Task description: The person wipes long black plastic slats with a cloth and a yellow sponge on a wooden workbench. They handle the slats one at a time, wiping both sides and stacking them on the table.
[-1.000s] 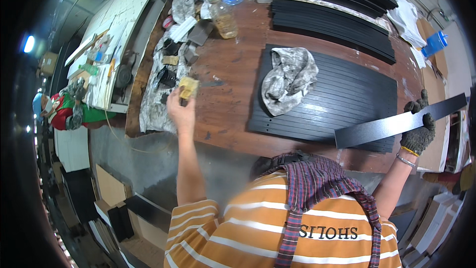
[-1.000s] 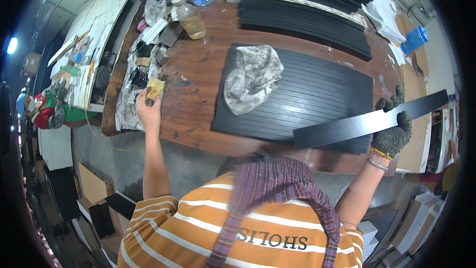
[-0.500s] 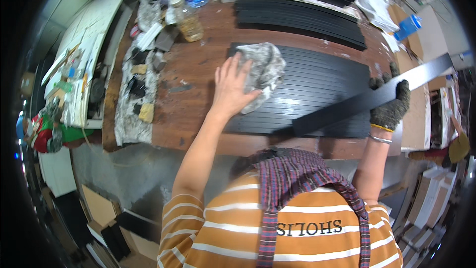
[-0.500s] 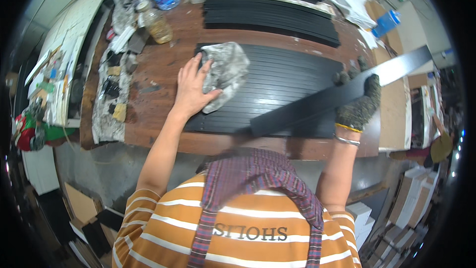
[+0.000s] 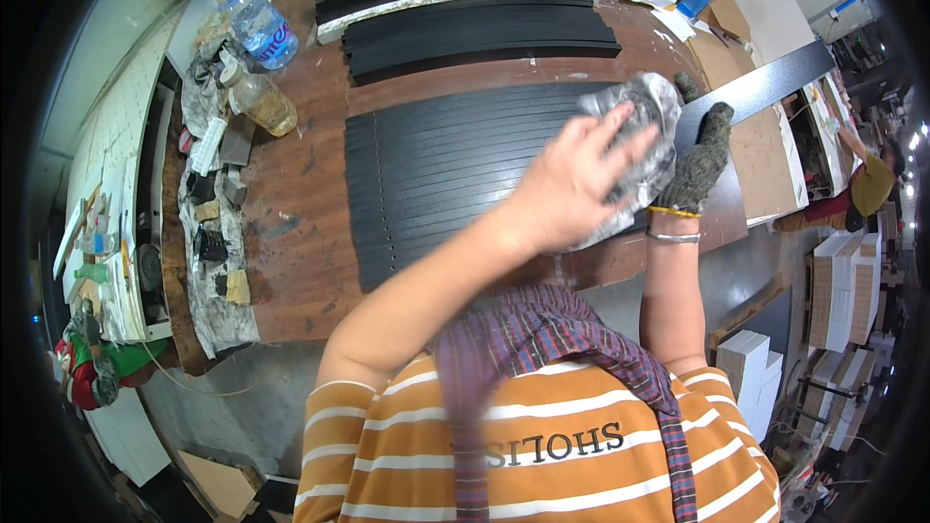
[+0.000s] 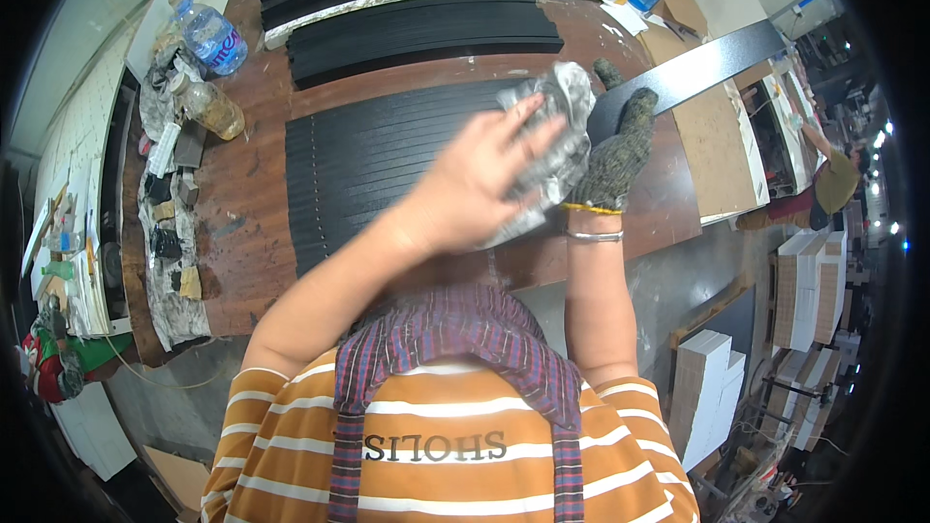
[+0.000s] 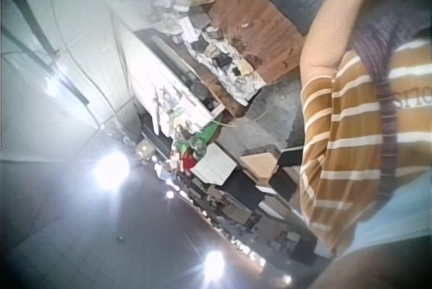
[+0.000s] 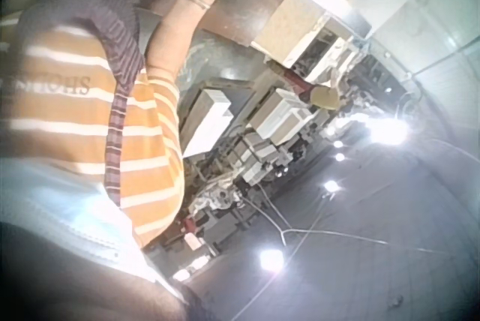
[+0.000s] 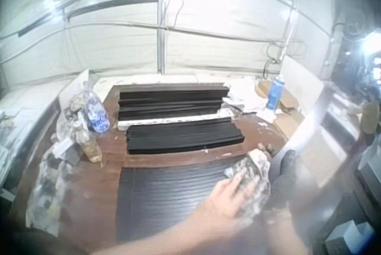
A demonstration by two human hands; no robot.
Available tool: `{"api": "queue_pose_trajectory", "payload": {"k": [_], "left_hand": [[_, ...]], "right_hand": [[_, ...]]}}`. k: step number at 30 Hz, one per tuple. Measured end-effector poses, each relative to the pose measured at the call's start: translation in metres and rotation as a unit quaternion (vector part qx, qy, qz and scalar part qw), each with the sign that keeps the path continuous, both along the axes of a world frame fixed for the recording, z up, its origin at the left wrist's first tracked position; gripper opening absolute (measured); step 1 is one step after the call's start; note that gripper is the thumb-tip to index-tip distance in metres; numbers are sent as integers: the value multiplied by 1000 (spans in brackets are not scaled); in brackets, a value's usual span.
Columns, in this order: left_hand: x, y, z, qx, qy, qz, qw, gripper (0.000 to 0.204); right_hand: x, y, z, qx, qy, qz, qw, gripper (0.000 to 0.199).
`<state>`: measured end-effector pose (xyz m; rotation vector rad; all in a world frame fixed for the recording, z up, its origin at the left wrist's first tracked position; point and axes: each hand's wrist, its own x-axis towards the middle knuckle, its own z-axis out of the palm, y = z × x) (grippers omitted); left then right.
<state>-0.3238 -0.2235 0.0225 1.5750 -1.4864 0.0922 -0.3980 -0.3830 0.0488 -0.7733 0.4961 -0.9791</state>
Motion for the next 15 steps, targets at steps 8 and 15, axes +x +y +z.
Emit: {"api": "queue_pose_trajectory", "payload": {"k": [8,15], "left_hand": [[11,104,-88,126,63,89,986,72],[18,65,-14,-4,-22,218,976,74]], "right_hand": [[-22,-59,8,-30,58,132,989,57],[-11,-50,-23,85,20,579,811,69]]}}
